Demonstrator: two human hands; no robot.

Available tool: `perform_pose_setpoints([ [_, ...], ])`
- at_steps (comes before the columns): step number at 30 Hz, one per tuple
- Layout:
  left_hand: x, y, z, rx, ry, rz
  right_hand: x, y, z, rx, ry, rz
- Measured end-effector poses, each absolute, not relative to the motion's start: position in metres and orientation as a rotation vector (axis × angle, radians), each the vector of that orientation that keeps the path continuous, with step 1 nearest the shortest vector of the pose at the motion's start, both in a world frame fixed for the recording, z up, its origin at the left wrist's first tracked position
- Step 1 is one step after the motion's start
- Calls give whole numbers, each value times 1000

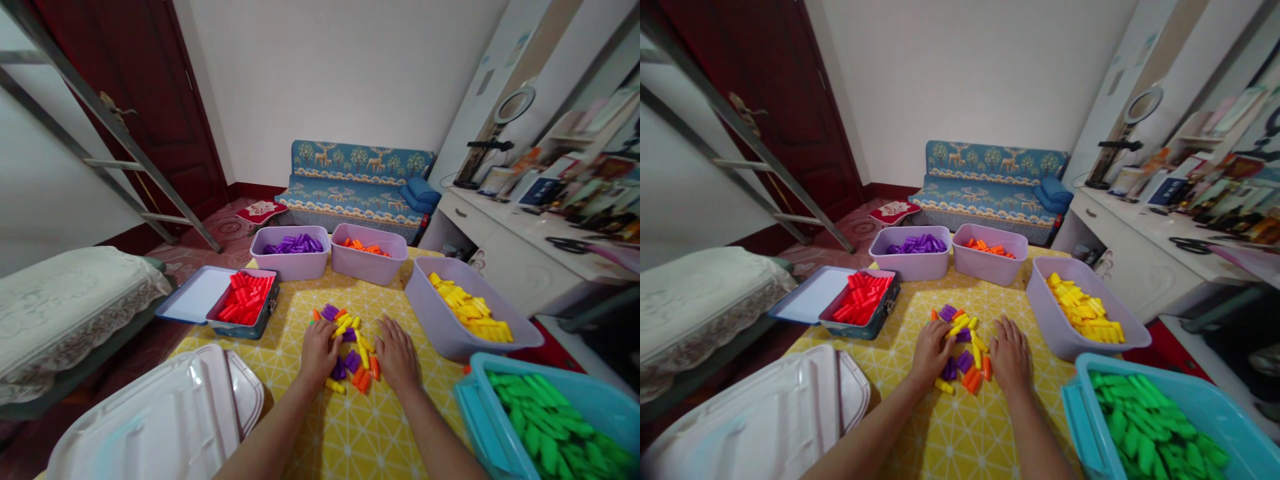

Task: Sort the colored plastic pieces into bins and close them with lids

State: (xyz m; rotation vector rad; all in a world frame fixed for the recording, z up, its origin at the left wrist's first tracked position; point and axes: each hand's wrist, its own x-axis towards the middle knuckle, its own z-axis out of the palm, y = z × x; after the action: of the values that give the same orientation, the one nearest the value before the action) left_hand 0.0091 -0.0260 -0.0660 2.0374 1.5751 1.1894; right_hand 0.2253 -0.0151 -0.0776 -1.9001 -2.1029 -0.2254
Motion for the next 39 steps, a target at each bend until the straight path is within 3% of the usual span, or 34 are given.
perform_pose_setpoints([
  [10, 9, -31, -61, 2088, 1493, 1197, 227, -15, -78, -1863, -2106, -195],
  [22, 9, -32, -49, 2367, 1360, 884, 226, -16, -78, -1894, -2083, -140],
  [39, 10, -35, -52, 2312, 1323, 1104, 225, -17, -76, -1881, -2071, -146],
])
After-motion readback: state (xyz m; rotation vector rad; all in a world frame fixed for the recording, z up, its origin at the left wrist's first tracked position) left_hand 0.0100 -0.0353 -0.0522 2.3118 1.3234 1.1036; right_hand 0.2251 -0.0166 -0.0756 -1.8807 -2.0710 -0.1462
